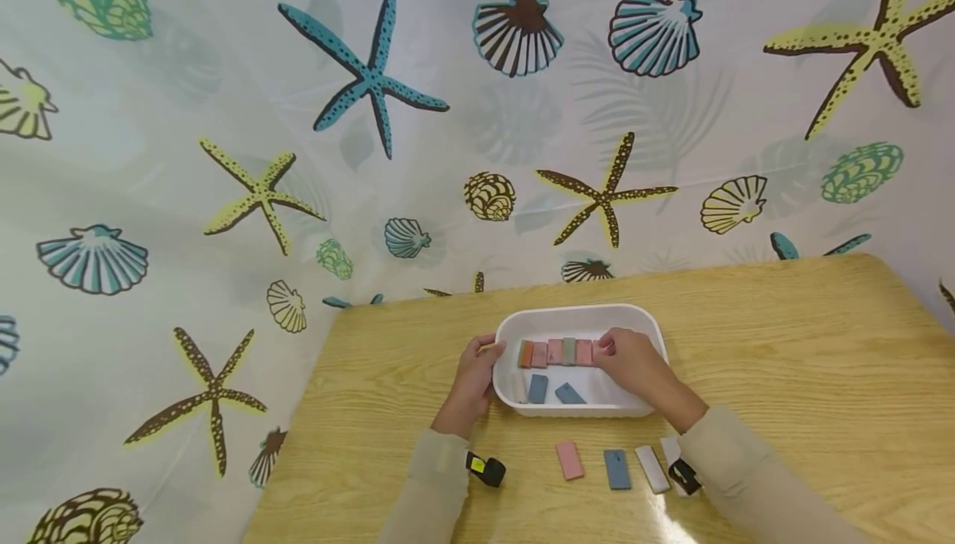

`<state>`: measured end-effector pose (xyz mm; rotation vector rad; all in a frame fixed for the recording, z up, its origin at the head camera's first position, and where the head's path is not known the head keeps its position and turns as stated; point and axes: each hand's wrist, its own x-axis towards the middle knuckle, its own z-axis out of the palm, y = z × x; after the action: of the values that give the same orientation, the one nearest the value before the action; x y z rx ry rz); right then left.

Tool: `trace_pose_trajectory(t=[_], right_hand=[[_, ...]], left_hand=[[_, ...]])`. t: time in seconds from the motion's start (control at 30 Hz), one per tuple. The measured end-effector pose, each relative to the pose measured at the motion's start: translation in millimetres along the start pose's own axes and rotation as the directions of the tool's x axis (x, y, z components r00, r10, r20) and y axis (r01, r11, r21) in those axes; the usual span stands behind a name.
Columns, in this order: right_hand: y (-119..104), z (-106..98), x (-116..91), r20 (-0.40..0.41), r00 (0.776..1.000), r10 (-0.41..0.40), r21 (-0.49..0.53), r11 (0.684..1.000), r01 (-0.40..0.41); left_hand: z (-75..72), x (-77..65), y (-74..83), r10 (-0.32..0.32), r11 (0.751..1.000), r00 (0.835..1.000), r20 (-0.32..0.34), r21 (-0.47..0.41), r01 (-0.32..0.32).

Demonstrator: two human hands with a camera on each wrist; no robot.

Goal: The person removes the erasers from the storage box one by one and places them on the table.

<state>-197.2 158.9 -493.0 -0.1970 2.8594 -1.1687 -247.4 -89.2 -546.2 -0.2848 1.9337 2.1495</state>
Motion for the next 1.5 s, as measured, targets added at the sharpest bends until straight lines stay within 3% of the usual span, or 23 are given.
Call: trace_pose_trajectory(t=[0.27, 0.47, 1.07, 1.5], right_hand=[[16, 2, 17, 0.106, 0.980, 0.169, -0.037, 0.985, -0.166], [18, 10, 24, 0.125, 0.965, 0.229, -0.010, 0.973, -0.230], [18, 19, 34, 0.041, 0.980, 0.196, -0.020, 0.981, -0.195], [18, 21, 35, 0.047, 0.975, 0.215, 0.012, 0.976, -0.216]], left_hand=[[0.6, 0.8, -0.4, -0.001, 1.000, 1.000, -0.005, -0.021, 0.001], [1.7, 1.2, -2.9, 0.004, 1.000, 1.000, -0.023, -0.008, -0.004], [1.6, -4.4, 3.6, 0.005, 1.000, 1.000, -0.010, -0.001, -0.005], [2.4, -1.3, 0.4, 0.008, 1.000, 1.000, -0.020, 0.002, -0.008]])
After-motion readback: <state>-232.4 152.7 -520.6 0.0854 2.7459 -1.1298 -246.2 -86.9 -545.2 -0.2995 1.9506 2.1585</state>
